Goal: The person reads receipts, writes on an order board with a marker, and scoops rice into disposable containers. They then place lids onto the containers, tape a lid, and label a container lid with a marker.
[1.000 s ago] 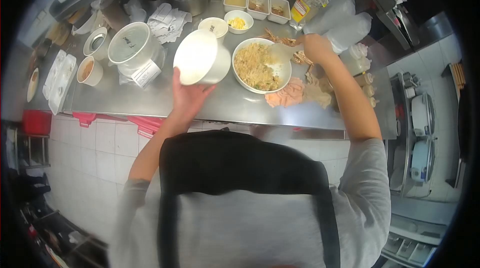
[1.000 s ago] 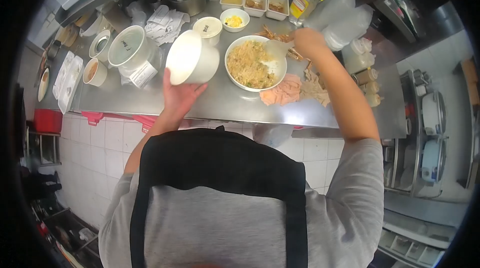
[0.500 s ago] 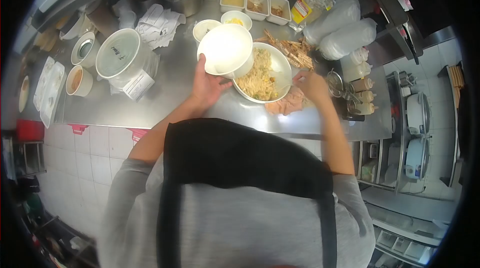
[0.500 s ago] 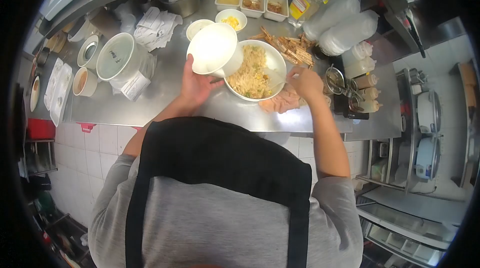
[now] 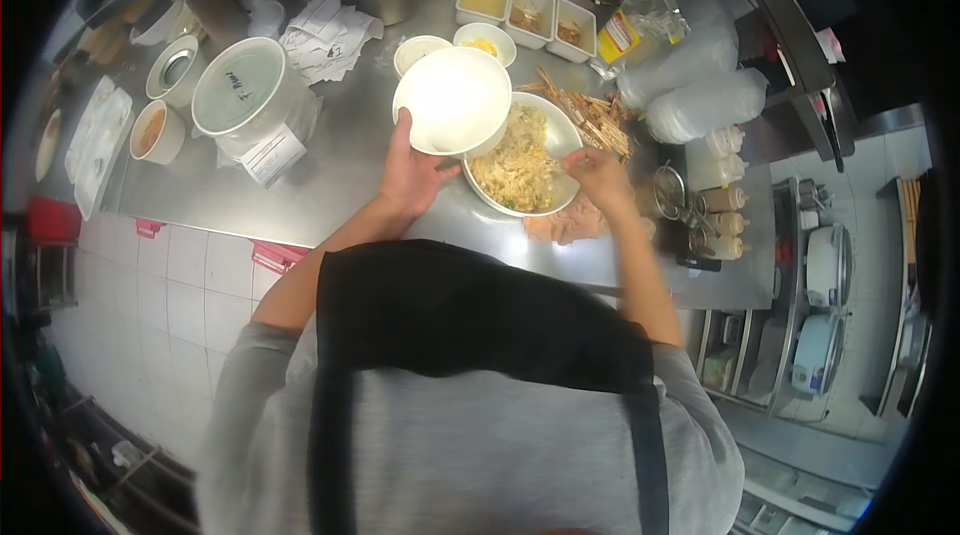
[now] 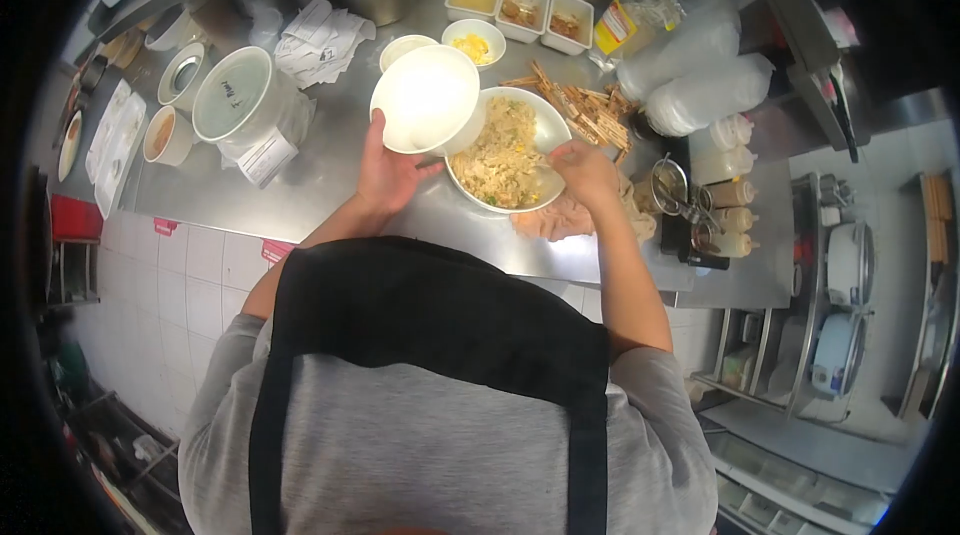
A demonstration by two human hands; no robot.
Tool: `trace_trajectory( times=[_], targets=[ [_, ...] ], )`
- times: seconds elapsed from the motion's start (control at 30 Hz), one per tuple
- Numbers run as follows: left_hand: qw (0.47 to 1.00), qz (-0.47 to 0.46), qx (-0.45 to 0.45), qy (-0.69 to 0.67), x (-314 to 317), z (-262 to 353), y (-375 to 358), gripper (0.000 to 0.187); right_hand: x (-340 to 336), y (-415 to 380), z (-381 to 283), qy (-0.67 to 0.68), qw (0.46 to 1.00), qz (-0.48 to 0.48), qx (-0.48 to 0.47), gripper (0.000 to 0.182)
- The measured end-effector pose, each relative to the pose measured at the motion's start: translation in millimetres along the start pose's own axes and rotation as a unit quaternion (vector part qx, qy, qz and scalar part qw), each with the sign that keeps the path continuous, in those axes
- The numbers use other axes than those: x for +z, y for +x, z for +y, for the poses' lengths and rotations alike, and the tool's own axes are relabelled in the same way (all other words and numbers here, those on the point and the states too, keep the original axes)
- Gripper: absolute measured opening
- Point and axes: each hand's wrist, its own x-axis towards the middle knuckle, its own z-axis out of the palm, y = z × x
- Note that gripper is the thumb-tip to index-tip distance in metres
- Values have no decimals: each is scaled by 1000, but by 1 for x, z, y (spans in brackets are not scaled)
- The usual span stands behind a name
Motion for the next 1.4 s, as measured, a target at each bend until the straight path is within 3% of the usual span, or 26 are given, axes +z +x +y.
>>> trace_trajectory(
  times=[0.1, 0.2, 0.27, 0.37, 0.5, 0.6, 0.7, 0.8, 0.9, 1.03, 1.13, 1.2, 1.3, 1.4],
  targets=[
    [993, 61, 72, 65, -5, -1, 5, 80, -10, 7, 20, 68, 997, -7, -18, 20],
    [971, 93, 163, 145, 31, 21, -18, 79, -11, 14, 41, 161, 986, -22, -41, 17],
    [950, 84, 180, 242, 26, 32, -17, 78, -13, 15, 48, 234, 969, -40, -61, 15],
    [895, 87, 214, 382, 27, 40, -8, 80, -27, 3, 40, 291, 953, -76, -18, 11],
    [783, 147, 192, 573, 47, 41, -8, 88, -57, -2, 37, 252, 965, -65, -15, 11],
    [761, 153, 203, 596, 57, 35, -7, 94, -93, -7, 17, 226, 970, -43, -74, 13],
    [771, 128, 189, 595, 67, 29, -7, 74, -109, -7, -22, 141, 979, 28, -144, 11],
    [921, 42, 151, 357, 60, 15, -2, 71, -95, -16, -87, -4, 958, 117, -263, 11],
    [973, 45, 69, 216, 61, 20, -27, 68, -75, -19, -124, -107, 881, 237, -394, 13],
    [985, 80, 56, 144, 33, 13, -36, 68, -87, -27, -143, -126, 813, 316, -473, 11],
    [987, 81, 67, 118, 21, 10, -41, 69, -62, -32, -146, -151, 800, 241, -529, 11],
    [987, 64, 82, 119, 16, 10, -44, 68, -49, -31, -144, -111, 813, 245, -517, 13],
    [952, 200, 93, 213, -1, 20, -56, 67, -72, -28, -136, -26, 821, 277, -498, 15],
    [936, 242, 98, 236, -26, 29, -61, 64, -94, -24, -115, -114, 852, 288, -423, 13]
  ],
)
